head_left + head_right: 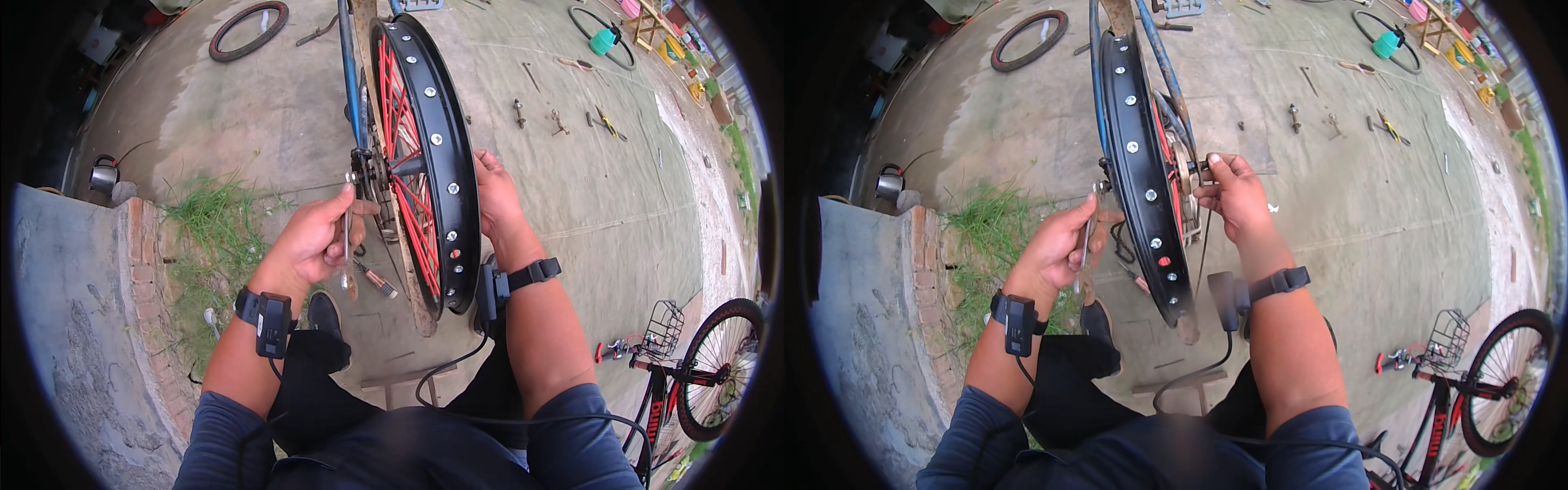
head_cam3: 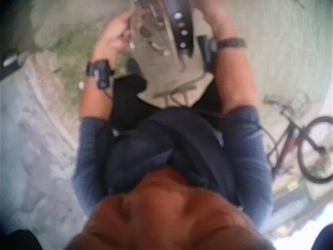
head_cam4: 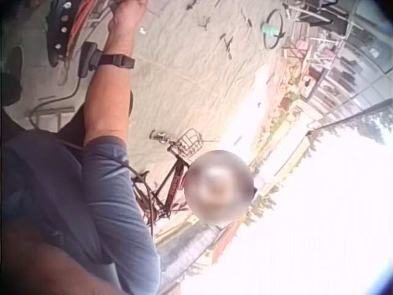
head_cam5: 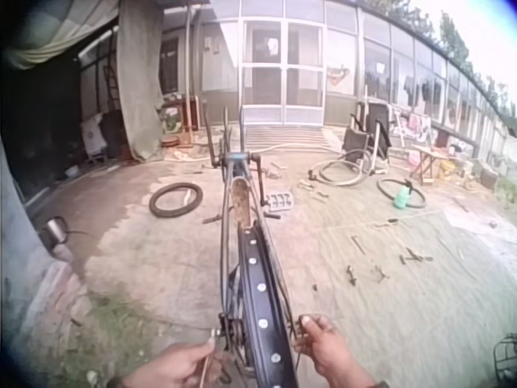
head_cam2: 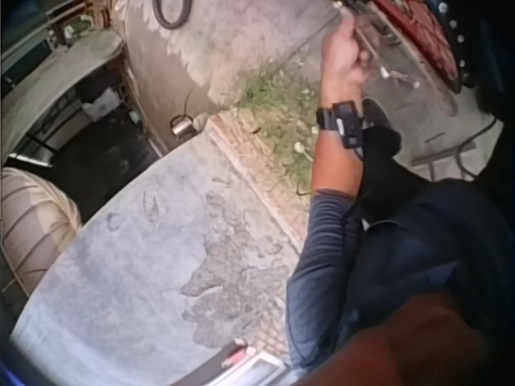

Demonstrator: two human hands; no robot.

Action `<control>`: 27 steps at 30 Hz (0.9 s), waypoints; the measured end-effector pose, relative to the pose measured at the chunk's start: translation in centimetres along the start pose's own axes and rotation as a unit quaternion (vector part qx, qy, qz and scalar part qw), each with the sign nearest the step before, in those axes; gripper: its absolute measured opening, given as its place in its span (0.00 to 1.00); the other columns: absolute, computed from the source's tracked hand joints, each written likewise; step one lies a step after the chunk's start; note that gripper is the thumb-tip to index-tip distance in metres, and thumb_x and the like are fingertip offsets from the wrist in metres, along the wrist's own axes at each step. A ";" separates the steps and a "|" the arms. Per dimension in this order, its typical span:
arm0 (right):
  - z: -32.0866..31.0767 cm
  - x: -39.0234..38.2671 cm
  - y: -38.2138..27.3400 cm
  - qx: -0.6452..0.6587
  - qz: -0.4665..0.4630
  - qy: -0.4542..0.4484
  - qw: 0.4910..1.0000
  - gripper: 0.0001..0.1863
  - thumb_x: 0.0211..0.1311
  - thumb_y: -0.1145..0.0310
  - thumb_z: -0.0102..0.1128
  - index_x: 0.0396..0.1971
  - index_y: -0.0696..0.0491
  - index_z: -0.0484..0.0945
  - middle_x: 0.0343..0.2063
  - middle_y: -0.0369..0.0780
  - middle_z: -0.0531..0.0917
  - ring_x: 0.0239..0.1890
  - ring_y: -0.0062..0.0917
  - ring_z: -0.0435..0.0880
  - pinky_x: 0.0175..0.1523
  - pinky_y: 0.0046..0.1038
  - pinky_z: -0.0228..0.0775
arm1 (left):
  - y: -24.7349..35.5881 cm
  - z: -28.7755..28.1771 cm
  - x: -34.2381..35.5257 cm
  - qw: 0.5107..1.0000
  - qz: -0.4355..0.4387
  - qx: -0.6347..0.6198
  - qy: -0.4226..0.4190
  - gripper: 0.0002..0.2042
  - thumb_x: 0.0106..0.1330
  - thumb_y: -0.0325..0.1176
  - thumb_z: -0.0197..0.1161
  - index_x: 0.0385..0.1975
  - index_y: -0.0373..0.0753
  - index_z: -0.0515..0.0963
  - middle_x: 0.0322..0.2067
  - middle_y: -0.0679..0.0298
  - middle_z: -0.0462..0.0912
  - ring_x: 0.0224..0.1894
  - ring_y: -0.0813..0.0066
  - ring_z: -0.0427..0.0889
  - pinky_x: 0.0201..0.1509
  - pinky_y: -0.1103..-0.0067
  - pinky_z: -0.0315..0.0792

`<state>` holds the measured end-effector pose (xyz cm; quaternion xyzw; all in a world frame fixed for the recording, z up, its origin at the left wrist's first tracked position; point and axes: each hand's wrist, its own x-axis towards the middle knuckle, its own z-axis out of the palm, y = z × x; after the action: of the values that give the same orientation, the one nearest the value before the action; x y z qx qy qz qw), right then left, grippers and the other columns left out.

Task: The person adjusts the rear wheel of a bicycle, using a wrench to tighten the axle nuts and checking the wheel alignment. The person also briefly handles a screwdriver and moves around the workspace to access tools.

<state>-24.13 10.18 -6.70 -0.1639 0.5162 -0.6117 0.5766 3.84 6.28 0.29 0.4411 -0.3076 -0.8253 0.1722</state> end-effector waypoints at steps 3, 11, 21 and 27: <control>0.0 0.1 0.1 0.002 0.000 -0.004 1.000 0.12 0.73 0.59 0.61 0.47 0.49 0.75 0.34 0.34 0.81 0.27 0.20 0.84 0.32 0.23 0.78 | 0.5 0.7 -0.1 1.000 -0.006 0.006 0.016 0.31 0.77 0.56 0.51 0.50 0.25 0.76 0.16 0.67 0.75 0.08 0.87 0.57 0.10 0.86 0.52; 0.0 0.0 -0.1 -0.002 0.001 -0.007 1.000 0.13 0.73 0.59 0.61 0.48 0.50 0.75 0.34 0.34 0.81 0.27 0.21 0.84 0.32 0.23 0.78 | -0.9 -0.4 1.1 0.996 0.015 0.084 0.002 0.22 0.78 0.50 0.52 0.49 0.32 0.77 0.23 0.64 0.80 0.12 0.86 0.67 0.14 0.85 0.58; -0.1 -0.1 -0.2 -0.013 0.007 -0.003 1.000 0.13 0.73 0.59 0.60 0.48 0.50 0.74 0.34 0.35 0.81 0.27 0.21 0.84 0.32 0.22 0.78 | -2.8 -4.5 5.6 0.660 0.312 0.643 0.231 0.11 0.71 0.36 0.59 0.42 0.34 0.76 0.36 0.47 0.83 0.36 0.46 0.81 0.41 0.61 0.75; 0.2 0.0 0.0 -0.006 0.000 -0.008 1.000 0.13 0.72 0.59 0.61 0.47 0.50 0.75 0.35 0.35 0.81 0.27 0.21 0.84 0.32 0.23 0.78 | -3.8 -4.8 3.0 0.905 0.114 0.402 0.074 0.16 0.77 0.43 0.55 0.44 0.34 0.77 0.26 0.61 0.83 0.22 0.76 0.80 0.24 0.78 0.70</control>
<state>-23.98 10.09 -6.66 -0.1725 0.5146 -0.6077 0.5797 6.15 5.82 -6.11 0.4944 -0.6481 -0.5714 0.0951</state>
